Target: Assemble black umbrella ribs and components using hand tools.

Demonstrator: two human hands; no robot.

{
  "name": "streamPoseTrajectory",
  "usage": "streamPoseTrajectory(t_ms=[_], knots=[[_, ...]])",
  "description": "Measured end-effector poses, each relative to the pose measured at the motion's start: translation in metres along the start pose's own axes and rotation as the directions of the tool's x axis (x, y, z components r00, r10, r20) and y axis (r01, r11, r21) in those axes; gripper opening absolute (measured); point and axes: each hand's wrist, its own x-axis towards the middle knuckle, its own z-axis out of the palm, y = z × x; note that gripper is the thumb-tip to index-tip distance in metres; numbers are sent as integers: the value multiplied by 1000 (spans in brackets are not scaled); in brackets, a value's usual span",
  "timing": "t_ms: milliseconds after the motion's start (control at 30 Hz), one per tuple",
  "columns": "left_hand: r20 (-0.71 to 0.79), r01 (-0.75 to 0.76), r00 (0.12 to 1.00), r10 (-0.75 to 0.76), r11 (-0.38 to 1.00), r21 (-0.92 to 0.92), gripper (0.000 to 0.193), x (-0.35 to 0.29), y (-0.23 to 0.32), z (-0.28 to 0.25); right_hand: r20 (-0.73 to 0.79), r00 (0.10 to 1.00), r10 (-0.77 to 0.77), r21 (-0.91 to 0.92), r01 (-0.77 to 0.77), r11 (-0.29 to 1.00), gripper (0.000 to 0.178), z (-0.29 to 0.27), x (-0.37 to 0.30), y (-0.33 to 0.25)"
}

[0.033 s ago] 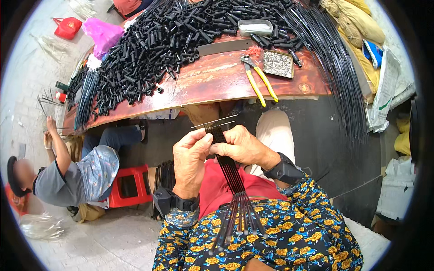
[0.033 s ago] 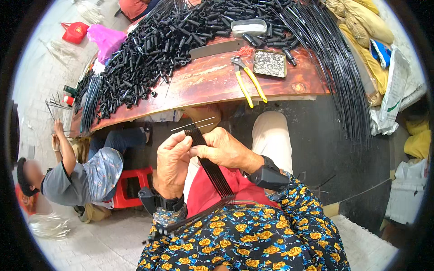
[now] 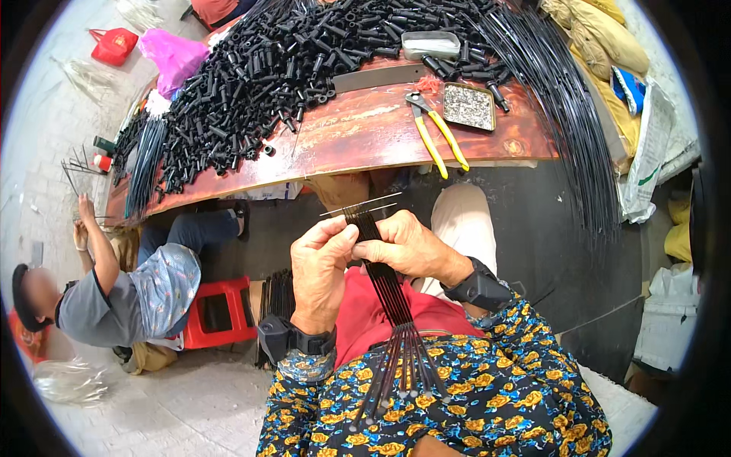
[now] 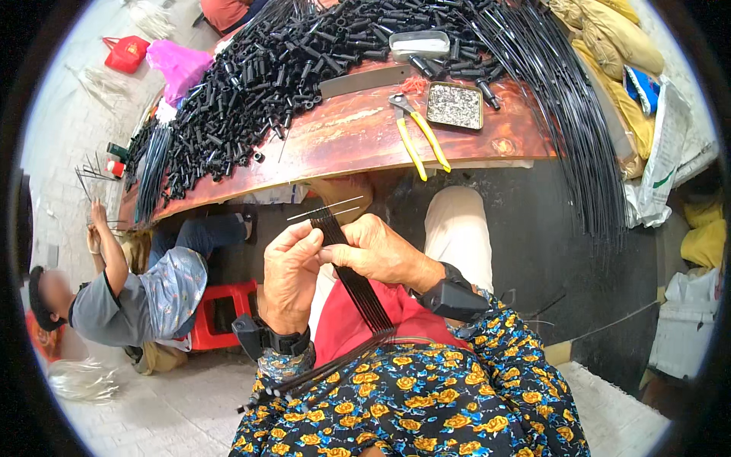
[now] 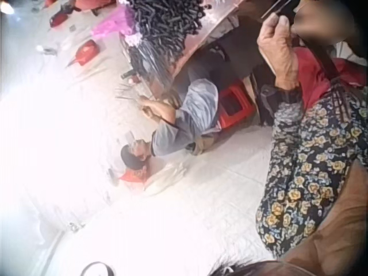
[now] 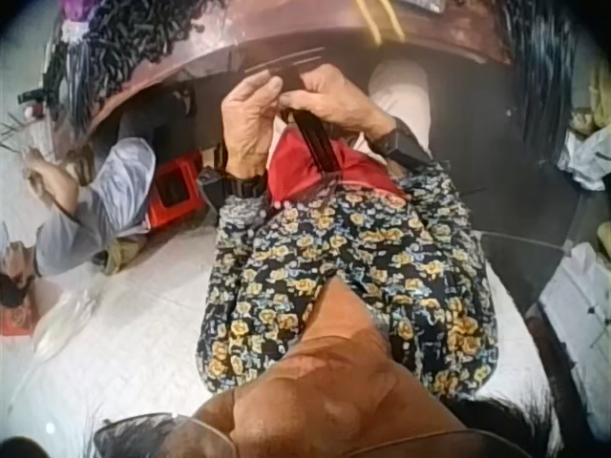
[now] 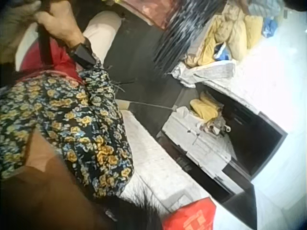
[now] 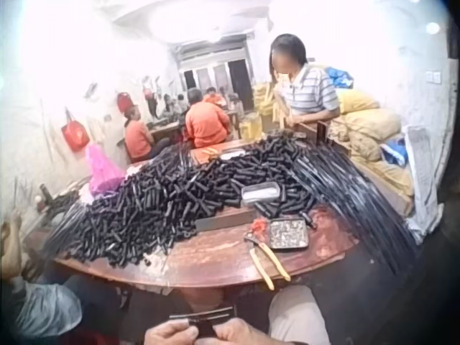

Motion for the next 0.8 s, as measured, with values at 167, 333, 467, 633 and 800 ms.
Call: streamPoseTrajectory(t_ms=[167,333,467,633,800], knots=[[21,-12,1000,13,999,-41,19,-1,1,3,13,1000,-11,59,10,998,21,-4,0,5],[-14,-22,1000,21,998,-56,20,-7,2,10,13,1000,6,119,-7,993,22,-3,-2,10],[-43,-69,997,66,995,-73,24,-8,0,18,15,999,38,168,-40,985,23,-3,-5,6],[-71,-207,976,206,978,-9,17,0,5,16,9,999,33,49,-34,998,24,-1,-1,1],[-114,-268,956,272,962,50,16,4,4,11,-21,999,37,53,-36,998,26,0,2,3]])
